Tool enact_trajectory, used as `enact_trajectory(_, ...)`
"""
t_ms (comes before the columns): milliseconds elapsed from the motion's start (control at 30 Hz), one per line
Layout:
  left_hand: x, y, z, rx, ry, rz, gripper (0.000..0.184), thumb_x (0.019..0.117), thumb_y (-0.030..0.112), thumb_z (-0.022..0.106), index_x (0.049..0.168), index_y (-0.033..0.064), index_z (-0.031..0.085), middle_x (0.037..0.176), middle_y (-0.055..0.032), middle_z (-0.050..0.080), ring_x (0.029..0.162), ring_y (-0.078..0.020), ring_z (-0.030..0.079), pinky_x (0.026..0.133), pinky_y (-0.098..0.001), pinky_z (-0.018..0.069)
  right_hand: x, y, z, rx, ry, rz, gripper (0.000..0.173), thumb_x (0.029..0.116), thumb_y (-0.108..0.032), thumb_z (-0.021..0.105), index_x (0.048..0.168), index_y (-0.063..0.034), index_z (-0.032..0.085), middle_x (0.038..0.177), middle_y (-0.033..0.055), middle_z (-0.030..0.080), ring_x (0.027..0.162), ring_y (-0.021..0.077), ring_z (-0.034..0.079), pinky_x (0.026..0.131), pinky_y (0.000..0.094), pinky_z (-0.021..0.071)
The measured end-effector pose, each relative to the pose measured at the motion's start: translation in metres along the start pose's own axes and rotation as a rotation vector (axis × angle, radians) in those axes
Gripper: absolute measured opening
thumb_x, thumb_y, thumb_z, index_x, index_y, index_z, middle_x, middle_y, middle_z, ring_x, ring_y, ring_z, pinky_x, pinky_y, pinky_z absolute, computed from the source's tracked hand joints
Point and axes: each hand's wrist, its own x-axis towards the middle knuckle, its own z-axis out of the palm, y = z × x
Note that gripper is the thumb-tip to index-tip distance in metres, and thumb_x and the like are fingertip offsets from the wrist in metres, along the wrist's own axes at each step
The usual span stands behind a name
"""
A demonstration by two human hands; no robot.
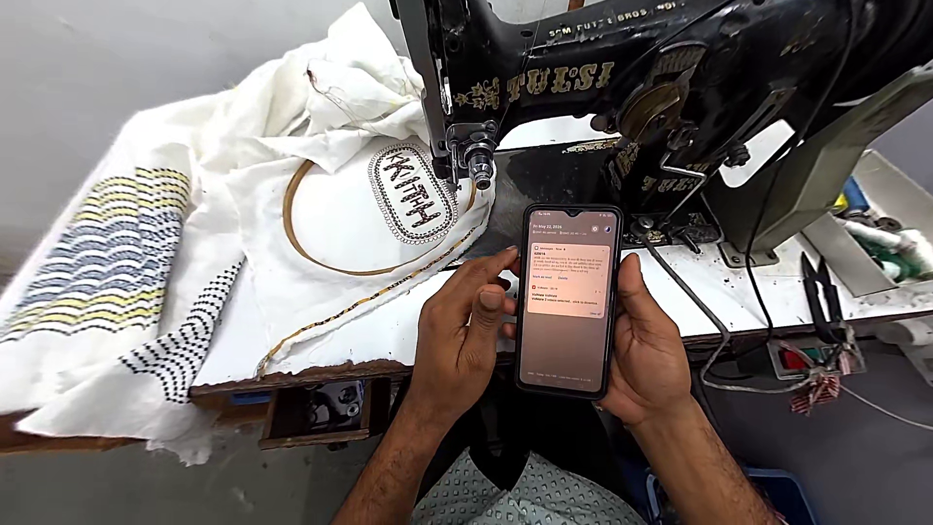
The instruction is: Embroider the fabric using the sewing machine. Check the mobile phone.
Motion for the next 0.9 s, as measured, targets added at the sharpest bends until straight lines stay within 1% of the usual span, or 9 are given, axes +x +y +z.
enact_trajectory(133,0.004,0.001,-0.003,-0.035,-0.061,-0.039,0.052,0.1105,0.039,0.042,0.151,0.0058,0.049,0.128,-0.0030,0.067,0.103,-0.0107,0.068,0.084,-0.0254,0.0594,0.010,-0.004,0.006,-0.102,0.018,-0.096,0.056,0.1093,-0.055,0.027,0.142,-0.0202,0.057,0.129,0.0079,0.067,0.115,0.0193,0.069,0.092,0.0422,0.0606)
enact_trajectory(233,0.006,0.000,-0.002,-0.024,-0.083,-0.093,0.066,0.1039,0.039,0.057,0.159,0.0113,0.036,0.119,0.0014,0.069,0.099,-0.0100,0.067,0.082,-0.0241,0.0574,0.025,-0.008,0.010,-0.125,0.043,-0.106,0.056,0.1097,-0.054,0.027,0.139,-0.0183,0.058,0.127,0.0094,0.068,0.116,0.0201,0.068,0.095,0.0436,0.0593)
enact_trajectory(333,0.008,-0.001,-0.003,-0.060,-0.085,-0.149,0.079,0.0978,0.040,0.066,0.163,0.0162,0.028,0.116,0.0013,0.068,0.099,-0.0119,0.068,0.080,-0.0253,0.0582,0.035,-0.007,0.012,-0.089,0.032,-0.082,0.055,0.1096,-0.054,0.028,0.138,-0.0173,0.059,0.127,0.0103,0.068,0.116,0.0206,0.068,0.095,0.0436,0.0589)
enact_trajectory(400,0.010,-0.001,-0.002,-0.081,-0.072,-0.170,0.081,0.0960,0.039,0.069,0.162,0.0175,0.027,0.116,0.0006,0.068,0.097,-0.0128,0.068,0.077,-0.0257,0.0589,0.035,-0.005,0.011,-0.106,0.023,-0.071,0.056,0.1093,-0.054,0.028,0.138,-0.0177,0.059,0.126,0.0093,0.069,0.114,0.0192,0.069,0.093,0.0421,0.0598)
enact_trajectory(467,0.012,0.001,0.000,-0.085,-0.061,-0.186,0.081,0.0944,0.039,0.070,0.162,0.0182,0.029,0.116,0.0012,0.069,0.096,-0.0121,0.069,0.075,-0.0252,0.0588,0.032,-0.003,0.009,-0.156,0.013,-0.062,0.057,0.1086,-0.057,0.026,0.138,-0.0208,0.059,0.124,0.0058,0.069,0.108,0.0156,0.071,0.087,0.0382,0.0615)
enact_trajectory(600,0.018,0.006,0.008,-0.145,-0.009,-0.203,0.077,0.0932,0.029,0.069,0.160,0.0151,0.033,0.118,-0.0008,0.068,0.096,-0.0119,0.068,0.078,-0.0253,0.0585,0.030,-0.002,0.009,-0.174,0.029,-0.061,0.058,0.1082,-0.059,0.025,0.137,-0.0218,0.059,0.123,0.0050,0.070,0.107,0.0149,0.071,0.085,0.0383,0.0618)
enact_trajectory(700,0.020,0.010,0.016,-0.164,0.001,-0.232,0.078,0.0904,0.025,0.070,0.159,0.0178,0.033,0.121,-0.0005,0.067,0.100,-0.0115,0.069,0.080,-0.0272,0.0606,0.029,-0.001,0.011,-0.205,0.048,-0.080,0.056,0.1087,-0.057,0.025,0.137,-0.0227,0.059,0.122,0.0032,0.070,0.107,0.0131,0.071,0.085,0.0364,0.0618)
enact_trajectory(833,0.020,0.010,0.019,-0.146,0.013,-0.265,0.079,0.0897,0.026,0.071,0.158,0.0195,0.033,0.121,-0.0004,0.068,0.100,-0.0116,0.071,0.081,-0.0284,0.0620,0.030,-0.001,0.012,-0.223,0.049,-0.081,0.056,0.1090,-0.057,0.025,0.136,-0.0213,0.060,0.122,0.0035,0.070,0.108,0.0130,0.070,0.087,0.0359,0.0612)
enact_trajectory(900,0.019,0.010,0.019,-0.134,0.020,-0.271,0.080,0.0899,0.026,0.071,0.159,0.0198,0.032,0.123,-0.0006,0.068,0.101,-0.0117,0.071,0.082,-0.0285,0.0625,0.033,-0.001,0.012,-0.190,0.044,-0.078,0.054,0.1100,-0.053,0.027,0.135,-0.0177,0.060,0.123,0.0066,0.069,0.112,0.0156,0.069,0.093,0.0383,0.0596)
